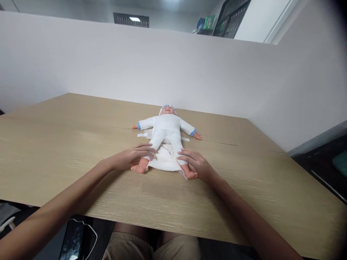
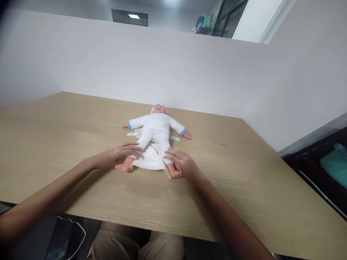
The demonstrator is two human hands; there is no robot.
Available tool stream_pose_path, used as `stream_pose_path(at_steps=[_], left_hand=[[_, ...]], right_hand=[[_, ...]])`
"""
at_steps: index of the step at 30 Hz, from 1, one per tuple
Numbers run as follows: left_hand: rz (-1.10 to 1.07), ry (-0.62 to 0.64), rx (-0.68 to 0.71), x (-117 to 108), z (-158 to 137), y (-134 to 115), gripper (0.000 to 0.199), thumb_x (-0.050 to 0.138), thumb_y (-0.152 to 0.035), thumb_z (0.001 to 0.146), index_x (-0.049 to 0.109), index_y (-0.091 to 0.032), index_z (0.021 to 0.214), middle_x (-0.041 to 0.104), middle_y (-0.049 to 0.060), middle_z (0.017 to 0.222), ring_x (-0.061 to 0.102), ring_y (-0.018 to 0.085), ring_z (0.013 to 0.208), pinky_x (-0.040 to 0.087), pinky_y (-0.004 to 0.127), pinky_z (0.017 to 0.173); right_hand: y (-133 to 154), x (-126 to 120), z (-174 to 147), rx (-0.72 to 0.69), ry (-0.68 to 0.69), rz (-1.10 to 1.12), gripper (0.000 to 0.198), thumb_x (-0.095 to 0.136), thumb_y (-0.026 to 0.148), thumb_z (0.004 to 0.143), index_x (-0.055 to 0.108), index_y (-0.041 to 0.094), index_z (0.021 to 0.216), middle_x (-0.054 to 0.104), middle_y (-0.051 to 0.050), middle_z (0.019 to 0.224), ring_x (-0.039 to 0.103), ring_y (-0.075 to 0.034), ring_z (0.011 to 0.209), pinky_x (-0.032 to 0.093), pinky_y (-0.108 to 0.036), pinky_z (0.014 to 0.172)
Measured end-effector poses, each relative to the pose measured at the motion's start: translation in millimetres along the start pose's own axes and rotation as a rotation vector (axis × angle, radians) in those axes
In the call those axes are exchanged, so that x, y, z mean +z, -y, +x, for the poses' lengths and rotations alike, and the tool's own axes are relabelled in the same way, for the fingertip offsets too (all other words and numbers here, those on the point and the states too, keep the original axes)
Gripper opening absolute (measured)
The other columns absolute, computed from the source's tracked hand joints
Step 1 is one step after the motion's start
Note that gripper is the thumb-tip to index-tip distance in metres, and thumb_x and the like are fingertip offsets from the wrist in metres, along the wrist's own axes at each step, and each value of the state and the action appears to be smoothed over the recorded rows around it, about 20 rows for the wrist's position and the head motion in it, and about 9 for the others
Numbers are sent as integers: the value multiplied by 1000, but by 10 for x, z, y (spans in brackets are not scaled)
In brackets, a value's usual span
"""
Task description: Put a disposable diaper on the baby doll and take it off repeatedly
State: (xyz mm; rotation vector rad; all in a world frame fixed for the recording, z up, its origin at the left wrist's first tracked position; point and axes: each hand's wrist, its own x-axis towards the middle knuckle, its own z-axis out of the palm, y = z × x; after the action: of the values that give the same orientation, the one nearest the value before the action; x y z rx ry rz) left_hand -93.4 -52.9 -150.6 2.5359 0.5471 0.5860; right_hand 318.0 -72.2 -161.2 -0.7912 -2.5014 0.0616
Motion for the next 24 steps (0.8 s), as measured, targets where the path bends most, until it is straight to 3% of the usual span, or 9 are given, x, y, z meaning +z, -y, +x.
stream_pose_path(at_steps=[5, 9, 11, 13, 15, 17, 19, 24], left_hand=[[10, 68, -56, -58, 31, -74, 67, 57, -4, 97, 60, -37, 155, 54, 4, 169, 35, 31, 166, 40, 62, 131], [-48, 71, -194, -96, 111, -307, 53, 46, -16, 107, 58, -37, 155, 58, 3, 164, 35, 29, 164, 36, 60, 133], [-60, 37, -255, -57, 160, -425, 42, 53, -32, 109, 58, -34, 151, 61, 5, 158, 36, 33, 162, 39, 59, 131], [-33, -17, -291, 21, 206, -493, 47, 69, -49, 102, 60, -31, 144, 63, 8, 152, 37, 38, 158, 42, 59, 126], [23, -71, -285, 108, 246, -499, 55, 82, -55, 90, 63, -28, 134, 66, 10, 146, 42, 40, 151, 45, 58, 122], [77, -116, -265, 160, 287, -456, 40, 80, -50, 92, 67, -26, 121, 70, 10, 137, 50, 38, 142, 46, 56, 118], [86, -169, -288, 147, 343, -391, 22, 70, -44, 99, 71, -26, 112, 74, 9, 124, 58, 34, 129, 49, 52, 110], [-116, -306, -448, -98, 592, -212, 31, 64, -53, 102, 71, -23, 100, 74, 2, 96, 65, 22, 89, 50, 35, 83]], right_hand=[[-75, -148, -19, 71, 54, 183, 48, 39, 16, 111, 71, 32, 143, 72, -6, 151, 61, -24, 150, 53, -50, 124], [186, -246, 56, 177, 121, 167, 39, 48, 30, 113, 69, 30, 146, 68, -9, 154, 59, -29, 150, 52, -56, 123], [401, -215, 95, 208, 118, 58, 46, 64, 48, 107, 67, 28, 148, 67, -14, 154, 59, -36, 147, 52, -62, 120], [581, -137, 115, 224, 92, -40, 64, 78, 60, 96, 67, 27, 150, 64, -18, 153, 58, -42, 143, 51, -66, 117], [669, -49, 123, 236, 51, -83, 52, 76, 51, 99, 70, 28, 146, 65, -18, 150, 58, -41, 140, 52, -64, 115], [656, 9, 141, 251, 5, -69, 32, 61, 33, 108, 74, 28, 137, 68, -16, 142, 60, -36, 134, 53, -59, 112], [573, 27, 190, 271, -40, -24, 31, 50, 25, 111, 77, 26, 127, 73, -14, 130, 64, -32, 122, 55, -53, 105], [291, 16, 465, 382, -152, 100, 37, 40, 36, 116, 69, 23, 96, 70, -8, 92, 63, -28, 90, 53, -45, 88]])
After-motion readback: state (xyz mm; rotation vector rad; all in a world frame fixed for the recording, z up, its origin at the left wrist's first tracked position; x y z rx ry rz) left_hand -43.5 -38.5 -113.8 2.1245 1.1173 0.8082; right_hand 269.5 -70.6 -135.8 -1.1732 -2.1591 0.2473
